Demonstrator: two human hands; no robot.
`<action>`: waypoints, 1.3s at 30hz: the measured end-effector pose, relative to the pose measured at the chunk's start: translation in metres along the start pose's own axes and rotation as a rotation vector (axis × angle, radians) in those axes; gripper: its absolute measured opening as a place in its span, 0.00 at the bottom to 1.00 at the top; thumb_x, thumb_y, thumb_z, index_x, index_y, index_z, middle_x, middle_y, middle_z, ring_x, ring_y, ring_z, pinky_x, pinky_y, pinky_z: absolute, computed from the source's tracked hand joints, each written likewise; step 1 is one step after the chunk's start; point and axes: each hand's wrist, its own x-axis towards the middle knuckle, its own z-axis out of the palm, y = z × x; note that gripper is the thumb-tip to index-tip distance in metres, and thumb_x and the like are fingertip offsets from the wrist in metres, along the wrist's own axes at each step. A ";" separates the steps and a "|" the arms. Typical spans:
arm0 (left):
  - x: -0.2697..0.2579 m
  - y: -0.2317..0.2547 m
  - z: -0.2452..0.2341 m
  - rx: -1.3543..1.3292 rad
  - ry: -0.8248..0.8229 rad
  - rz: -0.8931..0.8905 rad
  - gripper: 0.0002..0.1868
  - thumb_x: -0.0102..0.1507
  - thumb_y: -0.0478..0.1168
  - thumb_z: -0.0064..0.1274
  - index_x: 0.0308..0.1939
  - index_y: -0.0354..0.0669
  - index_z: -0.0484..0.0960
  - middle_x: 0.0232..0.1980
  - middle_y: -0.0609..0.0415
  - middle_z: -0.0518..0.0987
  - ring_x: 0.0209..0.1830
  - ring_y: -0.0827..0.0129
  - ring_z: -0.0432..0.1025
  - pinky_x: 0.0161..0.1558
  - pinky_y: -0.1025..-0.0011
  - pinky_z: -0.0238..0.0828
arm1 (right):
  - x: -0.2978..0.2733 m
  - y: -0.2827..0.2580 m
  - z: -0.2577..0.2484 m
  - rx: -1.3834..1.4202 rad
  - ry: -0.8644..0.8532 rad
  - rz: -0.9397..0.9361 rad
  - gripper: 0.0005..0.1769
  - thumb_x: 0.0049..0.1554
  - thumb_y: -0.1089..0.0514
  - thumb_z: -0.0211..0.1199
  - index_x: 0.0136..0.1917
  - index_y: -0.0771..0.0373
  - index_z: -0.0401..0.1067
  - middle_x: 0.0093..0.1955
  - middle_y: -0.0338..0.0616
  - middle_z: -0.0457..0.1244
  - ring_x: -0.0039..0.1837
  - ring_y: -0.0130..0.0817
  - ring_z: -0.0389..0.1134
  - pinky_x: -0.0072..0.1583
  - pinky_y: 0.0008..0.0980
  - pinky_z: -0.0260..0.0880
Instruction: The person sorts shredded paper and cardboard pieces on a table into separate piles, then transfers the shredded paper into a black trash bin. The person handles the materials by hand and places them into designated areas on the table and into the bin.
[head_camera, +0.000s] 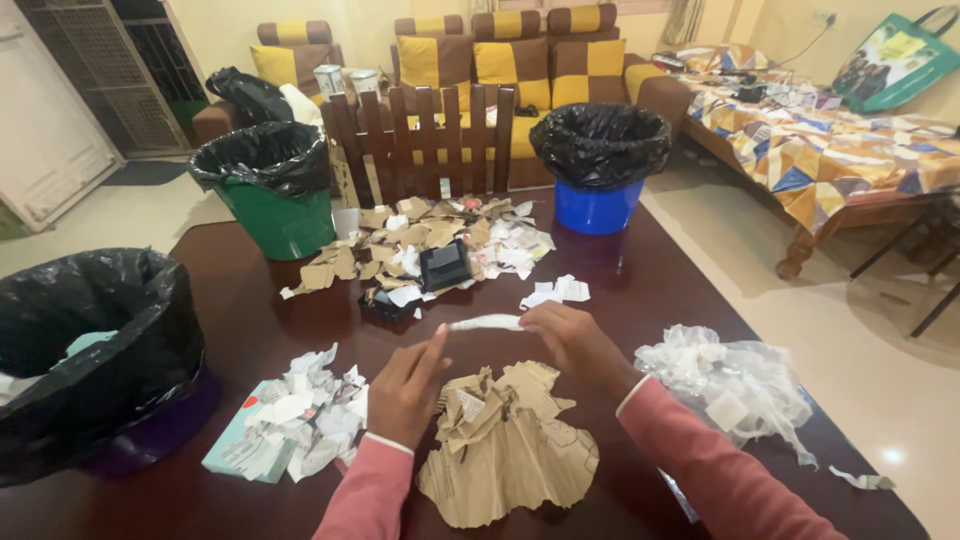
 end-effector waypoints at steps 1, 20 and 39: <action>0.004 0.003 -0.001 -0.007 0.002 0.025 0.28 0.60 0.36 0.63 0.65 0.44 0.77 0.44 0.52 0.80 0.37 0.60 0.74 0.38 0.63 0.74 | 0.002 -0.007 0.001 0.020 -0.004 -0.010 0.09 0.58 0.70 0.59 0.52 0.67 0.73 0.52 0.53 0.68 0.54 0.51 0.72 0.54 0.42 0.74; -0.037 -0.060 -0.043 0.432 -0.107 -0.511 0.12 0.63 0.39 0.58 0.49 0.41 0.87 0.48 0.49 0.81 0.52 0.52 0.72 0.51 0.57 0.72 | -0.025 0.029 0.018 -0.017 0.231 0.191 0.08 0.54 0.67 0.68 0.49 0.62 0.79 0.50 0.47 0.72 0.50 0.40 0.76 0.52 0.33 0.77; -0.013 -0.021 -0.061 0.852 -0.203 -0.424 0.14 0.54 0.35 0.59 0.44 0.46 0.88 0.65 0.53 0.74 0.66 0.55 0.66 0.67 0.55 0.59 | -0.046 0.152 0.019 0.010 0.128 0.702 0.10 0.52 0.59 0.69 0.47 0.64 0.81 0.43 0.51 0.74 0.47 0.38 0.77 0.53 0.35 0.75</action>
